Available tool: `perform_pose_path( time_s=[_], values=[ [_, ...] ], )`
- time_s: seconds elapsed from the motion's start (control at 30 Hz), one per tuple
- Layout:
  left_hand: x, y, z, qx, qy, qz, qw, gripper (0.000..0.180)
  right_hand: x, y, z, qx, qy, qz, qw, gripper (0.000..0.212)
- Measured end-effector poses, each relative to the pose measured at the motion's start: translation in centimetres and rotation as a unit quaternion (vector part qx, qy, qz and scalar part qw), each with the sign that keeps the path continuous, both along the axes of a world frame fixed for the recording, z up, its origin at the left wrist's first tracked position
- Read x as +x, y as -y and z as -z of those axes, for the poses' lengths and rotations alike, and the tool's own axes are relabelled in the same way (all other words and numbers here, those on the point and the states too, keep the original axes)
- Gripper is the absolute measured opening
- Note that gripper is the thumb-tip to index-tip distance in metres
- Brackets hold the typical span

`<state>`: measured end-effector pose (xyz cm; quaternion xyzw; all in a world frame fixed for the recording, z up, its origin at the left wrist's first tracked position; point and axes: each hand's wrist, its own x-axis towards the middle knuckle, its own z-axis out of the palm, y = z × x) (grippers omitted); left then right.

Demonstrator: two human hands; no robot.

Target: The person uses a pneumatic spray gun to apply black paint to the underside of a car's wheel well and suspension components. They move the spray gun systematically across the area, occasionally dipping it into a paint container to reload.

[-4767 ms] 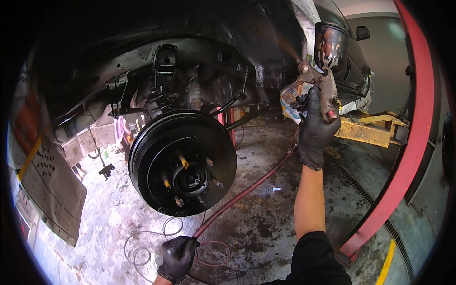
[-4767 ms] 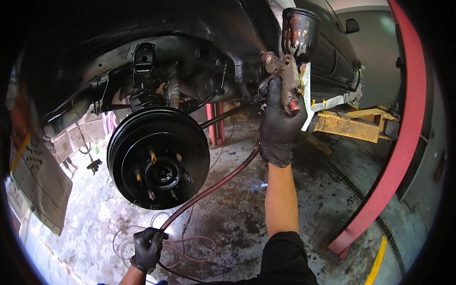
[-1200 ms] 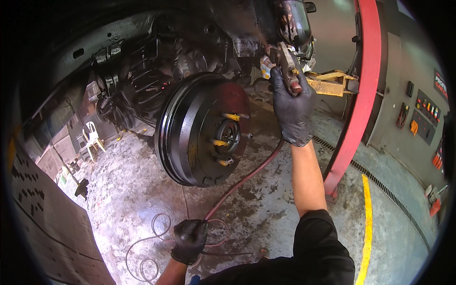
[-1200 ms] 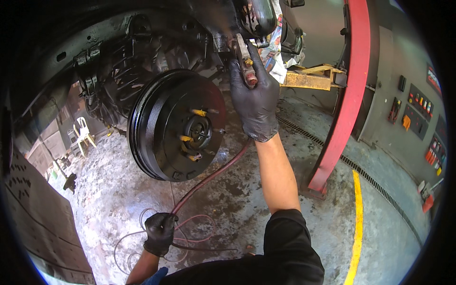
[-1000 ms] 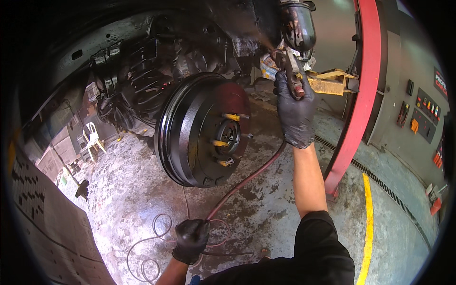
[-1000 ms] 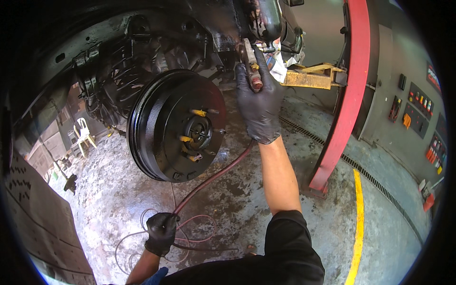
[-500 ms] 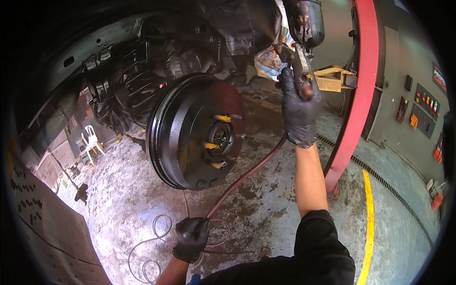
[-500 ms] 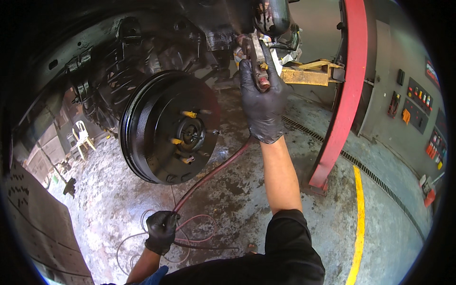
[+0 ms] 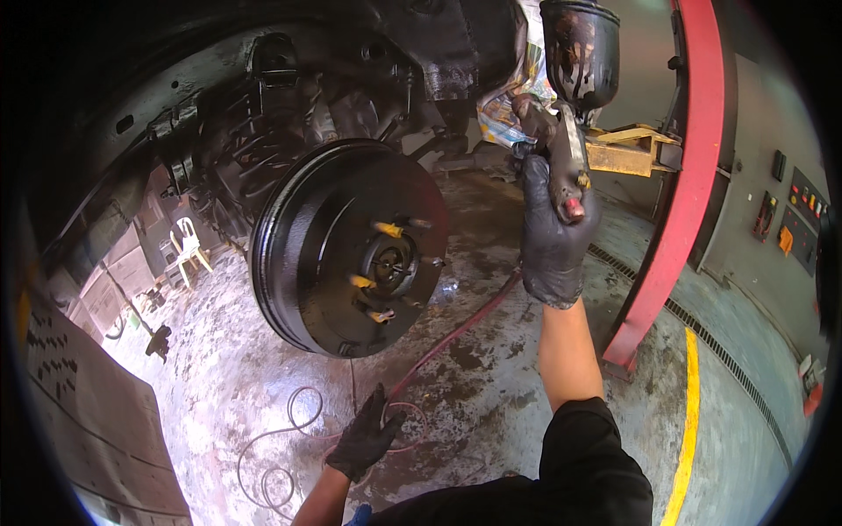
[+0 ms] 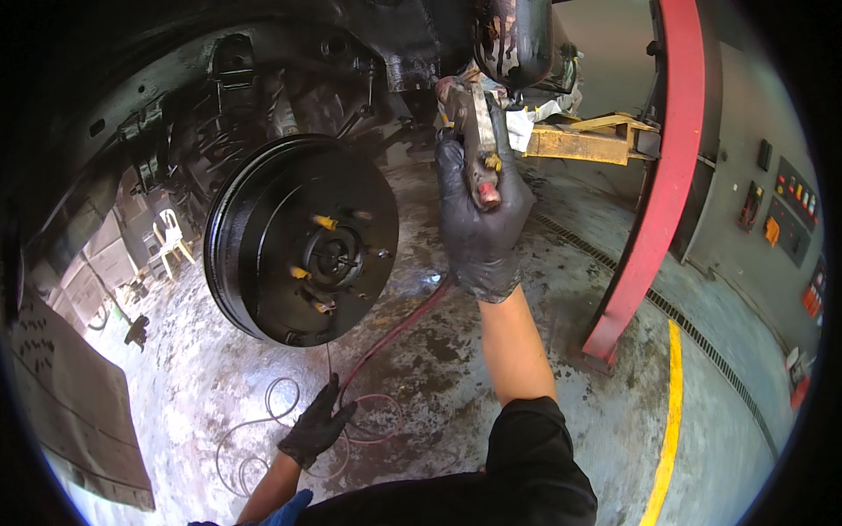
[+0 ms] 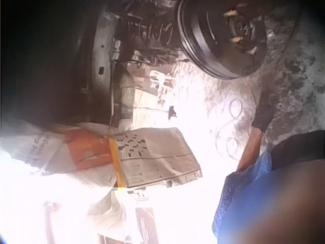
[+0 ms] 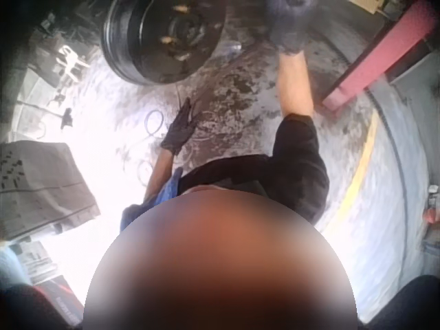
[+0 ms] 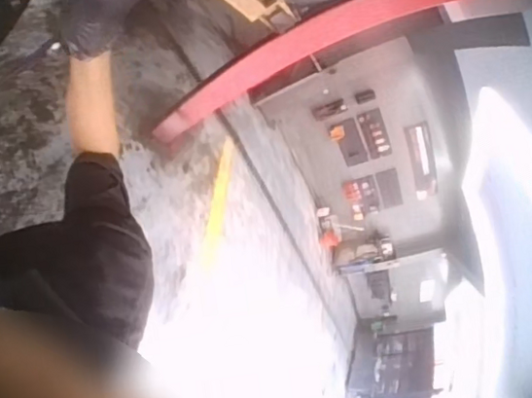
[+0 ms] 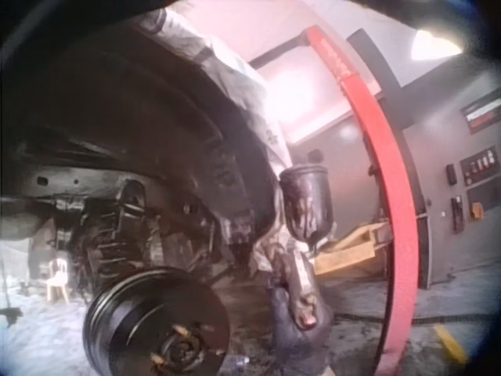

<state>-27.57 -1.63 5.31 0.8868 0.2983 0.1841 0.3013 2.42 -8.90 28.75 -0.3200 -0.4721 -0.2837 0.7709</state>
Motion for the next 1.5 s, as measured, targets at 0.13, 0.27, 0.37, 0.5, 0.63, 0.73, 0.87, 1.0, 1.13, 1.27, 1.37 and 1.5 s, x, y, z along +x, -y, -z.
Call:
perform_pose_path(
  time_s=[0.13, 0.27, 0.37, 0.5, 0.63, 0.73, 0.87, 1.0, 1.13, 1.27, 1.37, 1.5],
  values=[
    [5.3, 2.4, -4.1, -0.016, -0.009, 0.035, 0.999, 0.090, 2.0, -0.2, 1.0, 0.003, 0.059, 0.012, 0.998, 0.055],
    [14.7, 3.9, -9.2, 0.055, 0.177, 0.079, 0.979, 0.099, 4.1, 0.5, 1.8, -0.034, 0.158, 0.003, 0.987, 0.068],
    [22.5, 4.2, -11.8, 0.091, 0.283, 0.094, 0.950, 0.097, 5.9, 1.5, 2.6, -0.088, 0.186, -0.004, 0.979, 0.080],
    [29.3, 3.9, -12.5, -0.089, 0.307, 0.161, 0.934, 0.085, 7.9, 1.6, 3.5, -0.072, 0.239, 0.035, 0.968, 0.085],
    [32.2, 4.6, -11.7, -0.085, 0.419, 0.157, 0.890, 0.074, 10.0, 2.1, 3.8, -0.121, 0.257, 0.022, 0.958, 0.085],
    [33.0, 4.8, -11.4, -0.097, 0.470, 0.126, 0.868, 0.069, 10.4, 2.7, 4.3, -0.146, 0.260, 0.037, 0.954, 0.089],
    [33.0, 4.7, -11.1, -0.129, 0.519, 0.090, 0.840, 0.063, 10.3, 3.0, 4.5, -0.166, 0.281, 0.059, 0.943, 0.093],
    [32.3, 4.4, -10.7, -0.186, 0.562, 0.071, 0.803, 0.057, 9.3, 3.2, 4.3, -0.183, 0.300, 0.037, 0.936, 0.094],
    [30.6, 3.3, -10.6, -0.252, 0.611, 0.061, 0.748, 0.051, 9.2, 4.1, 3.9, -0.248, 0.314, -0.024, 0.916, 0.109],
    [29.4, 2.3, -10.2, -0.283, 0.649, 0.045, 0.704, 0.045, 9.1, 3.9, 3.3, -0.225, 0.349, -0.034, 0.909, 0.114],
    [29.1, 2.0, -10.2, -0.278, 0.679, 0.024, 0.679, 0.041, 9.2, 3.6, 3.3, -0.200, 0.353, -0.042, 0.913, 0.106],
    [27.7, 2.6, -11.7, -0.153, 0.671, -0.048, 0.724, 0.042, 12.2, 4.9, 5.2, -0.291, 0.354, -0.091, 0.884, 0.092]
  ],
)
